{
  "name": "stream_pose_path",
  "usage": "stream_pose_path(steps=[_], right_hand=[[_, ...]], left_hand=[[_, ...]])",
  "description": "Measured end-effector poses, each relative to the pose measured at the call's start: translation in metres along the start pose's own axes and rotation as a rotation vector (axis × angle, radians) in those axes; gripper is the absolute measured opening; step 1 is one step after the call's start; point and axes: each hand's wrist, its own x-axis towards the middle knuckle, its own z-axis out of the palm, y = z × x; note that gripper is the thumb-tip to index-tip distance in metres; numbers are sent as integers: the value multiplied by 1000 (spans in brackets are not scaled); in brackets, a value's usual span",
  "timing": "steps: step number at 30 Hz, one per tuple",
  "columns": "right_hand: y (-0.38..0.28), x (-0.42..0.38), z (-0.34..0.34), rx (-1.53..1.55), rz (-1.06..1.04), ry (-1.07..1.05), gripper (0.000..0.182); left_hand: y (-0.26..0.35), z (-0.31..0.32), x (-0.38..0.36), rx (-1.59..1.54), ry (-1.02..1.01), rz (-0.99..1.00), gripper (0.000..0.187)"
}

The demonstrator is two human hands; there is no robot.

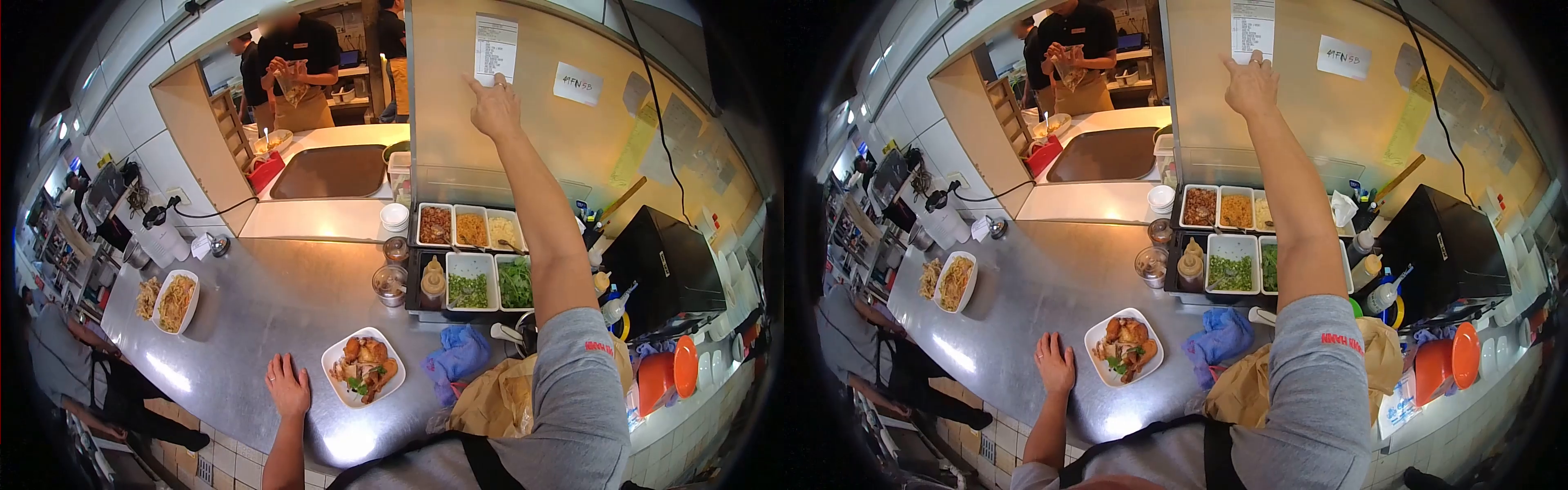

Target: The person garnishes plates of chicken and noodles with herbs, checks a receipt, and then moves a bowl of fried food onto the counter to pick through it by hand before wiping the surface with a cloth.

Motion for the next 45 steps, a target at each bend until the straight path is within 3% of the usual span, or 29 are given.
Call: stream_pose_path(steps=[2, 4, 6, 7, 8, 9, 10, 11, 12, 14, 15, 17, 18, 22, 24, 25, 26, 27, 28, 29, 31, 32, 34, 38, 39, 41, 43, 44, 45], right_hand=[[1, -9, -12, 18, -21, -43, 60], [1, -26, -27, 119, -115, 32, 61], [-14, -65, -58, 269, -254, -41, 57], [-19, -89, -72, 504, -403, -222, 61], [-31, -125, -105, 543, -351, -613, 59], [-38, -163, -111, 603, -566, -833, 58], [-52, -191, -185, 720, -765, -1173, 57], [-52, -233, -219, 572, -850, -1309, 55], [-47, -281, -224, 631, -973, -1387, 53], [-57, -328, -291, 588, -979, -1429, 52], [-57, -352, -306, 587, -965, -1442, 52], [-53, -401, -328, 969, -735, -1204, 47], [-53, -422, -338, 966, -715, -1207, 47], [-54, -543, -341, 1450, 185, -1417, 35], [-66, -623, -327, 1488, 645, -1457, 32], [-76, -670, -315, 1433, 853, -1426, 32], [-58, -791, -295, 1437, 866, -1420, 32], [-76, -849, -248, 548, 398, -1517, 37], [-80, -853, -253, 548, 405, -1520, 37], [-82, -856, -257, 551, 406, -1493, 37], [-87, -861, -264, 560, 408, -1433, 37], [-88, -865, -266, 566, 409, -1400, 37], [-90, -868, -269, 578, 410, -1337, 37], [-94, -870, -274, 590, 403, -1269, 38], [-94, -869, -275, 594, 411, -1284, 38], [-94, -873, -274, 605, 440, -1346, 38], [-94, -874, -273, 614, 477, -1399, 38], [-86, -881, -249, 488, 337, -1459, 40], [-82, -874, -252, 551, 346, -1390, 40]], left_hand=[[0, -1, 0, 1, 14, 12, 50], [-2, -1, 0, 5, 22, 17, 49], [-2, 0, -2, 5, 21, 26, 49], [-2, -1, -3, 4, 27, 21, 49], [-2, -2, -3, 3, 32, 16, 49], [-3, -1, -3, -4, 27, 24, 49], [-4, 1, -3, -1, 31, 26, 49], [-6, 2, -4, 4, 32, 30, 48], [-8, 3, -4, 2, 20, 39, 48], [-11, 4, -5, -15, 28, 47, 49], [-12, 5, -5, -20, 15, 55, 49], [-15, 6, -8, 1, 40, 71, 48], [-18, 4, -15, -4, 32, 87, 48], [-18, -20, -75, -167, -9, 495, 42], [-35, -27, -124, -482, -153, 751, 38], [-47, -28, -150, -713, -416, 787, 36], [-60, -29, -174, -940, -688, 803, 33], [-69, -32, -190, -1018, -955, 747, 33], [-80, -34, -203, -1088, -1222, 676, 33], [-94, -24, -216, -1086, -1231, 673, 33], [-115, -6, -229, -787, -943, 681, 44], [-124, -4, -229, -781, -949, 684, 44], [-127, -14, -217, -122, -338, 949, 53], [-127, 11, -200, 5, -381, 709, 56], [-118, 10, -195, 31, -533, 591, 57], [-119, 53, -201, 10, -439, 646, 60], [-99, 37, -211, 40, -516, 606, 64], [-91, 24, -215, 47, -489, 593, 69], [-92, 28, -215, 94, -570, 589, 74]])
